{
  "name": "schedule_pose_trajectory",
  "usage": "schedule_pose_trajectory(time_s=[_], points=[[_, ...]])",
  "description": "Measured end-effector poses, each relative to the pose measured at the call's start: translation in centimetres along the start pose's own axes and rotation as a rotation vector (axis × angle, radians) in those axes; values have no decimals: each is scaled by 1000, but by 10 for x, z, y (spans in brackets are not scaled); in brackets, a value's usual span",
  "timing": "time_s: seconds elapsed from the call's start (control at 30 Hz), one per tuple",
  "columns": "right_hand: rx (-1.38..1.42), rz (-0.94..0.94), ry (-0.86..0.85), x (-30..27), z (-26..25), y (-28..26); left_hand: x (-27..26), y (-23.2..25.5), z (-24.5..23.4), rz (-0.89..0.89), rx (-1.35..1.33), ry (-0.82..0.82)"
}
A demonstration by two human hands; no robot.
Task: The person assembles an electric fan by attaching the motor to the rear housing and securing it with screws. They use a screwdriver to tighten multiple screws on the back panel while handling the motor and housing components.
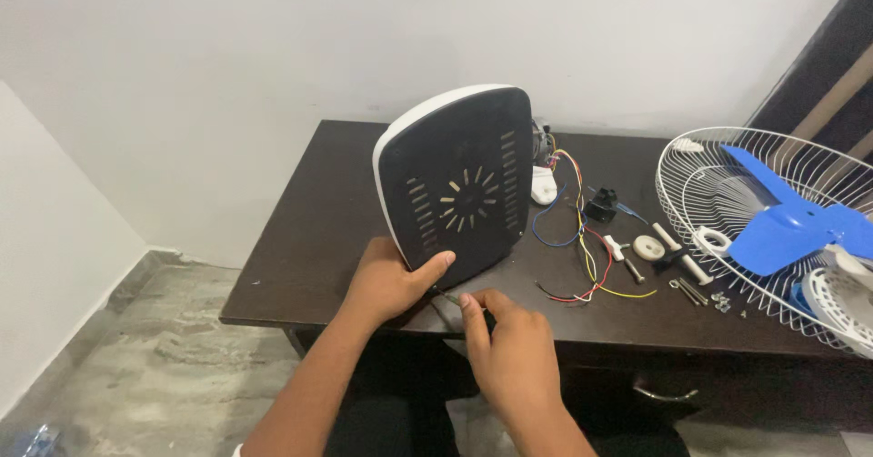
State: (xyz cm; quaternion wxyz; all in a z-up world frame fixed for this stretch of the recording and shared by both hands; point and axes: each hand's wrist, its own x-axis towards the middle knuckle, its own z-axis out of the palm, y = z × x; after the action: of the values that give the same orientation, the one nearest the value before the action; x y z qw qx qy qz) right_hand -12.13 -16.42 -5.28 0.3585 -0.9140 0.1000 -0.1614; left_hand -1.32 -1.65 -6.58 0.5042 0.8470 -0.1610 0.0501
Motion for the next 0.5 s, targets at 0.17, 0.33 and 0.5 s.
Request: schedule_pose_trajectory(time_s=[0.17,0.33,0.5], points=[[289,167,-118,0,1,3,-3,0,1,63,6,24],[521,332,-197,11,15,24,-1,2,0,103,16,49],[854,402,-288,26,28,51,-2,2,0,81,33,32]])
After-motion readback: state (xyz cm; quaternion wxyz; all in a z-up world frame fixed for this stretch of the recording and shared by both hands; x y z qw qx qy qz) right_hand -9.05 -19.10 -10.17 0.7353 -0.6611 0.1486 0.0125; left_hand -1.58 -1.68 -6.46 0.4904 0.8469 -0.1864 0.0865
